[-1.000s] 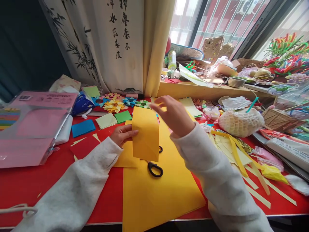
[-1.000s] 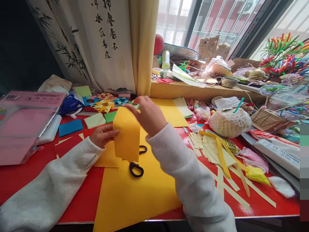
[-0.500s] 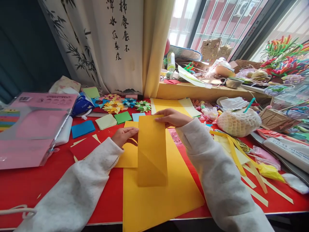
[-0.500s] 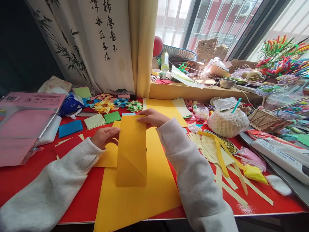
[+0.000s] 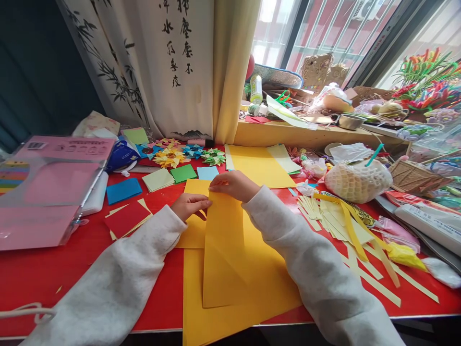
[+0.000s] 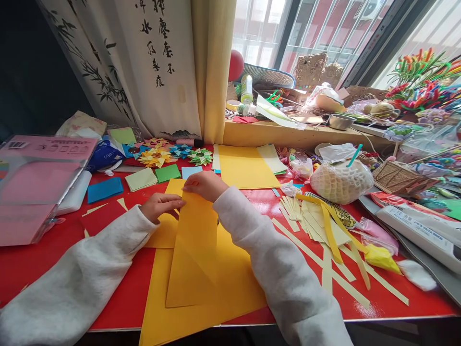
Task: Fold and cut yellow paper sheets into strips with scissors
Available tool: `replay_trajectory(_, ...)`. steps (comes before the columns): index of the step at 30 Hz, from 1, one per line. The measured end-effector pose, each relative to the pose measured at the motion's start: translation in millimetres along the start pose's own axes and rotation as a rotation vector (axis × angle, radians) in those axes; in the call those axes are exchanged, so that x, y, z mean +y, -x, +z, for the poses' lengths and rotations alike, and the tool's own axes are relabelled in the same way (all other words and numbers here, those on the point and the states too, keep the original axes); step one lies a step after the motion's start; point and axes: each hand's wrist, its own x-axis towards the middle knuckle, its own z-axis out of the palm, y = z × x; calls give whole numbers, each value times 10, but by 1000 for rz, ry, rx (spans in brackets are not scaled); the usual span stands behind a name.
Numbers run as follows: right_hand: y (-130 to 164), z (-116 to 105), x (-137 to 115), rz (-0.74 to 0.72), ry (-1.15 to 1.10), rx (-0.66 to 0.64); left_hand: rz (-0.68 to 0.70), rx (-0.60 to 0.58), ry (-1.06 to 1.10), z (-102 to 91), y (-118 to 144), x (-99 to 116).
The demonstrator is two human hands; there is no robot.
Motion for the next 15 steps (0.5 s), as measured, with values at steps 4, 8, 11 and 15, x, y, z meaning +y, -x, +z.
replay_trajectory(4, -24, 115, -35, -4, 54, -15, 31, 55, -18, 6, -14, -23)
replay_trajectory(8, -31, 192, -49, -16, 42, 36, 54, 173, 4, 23, -11, 0)
replay_trajectory(11, -30, 237, -75, -19, 55, 111, 53, 255, 42, 47, 3, 34)
replay_trajectory(15, -29, 208, -67, 25, 135, 212, 37, 253, 117, 81, 14, 23)
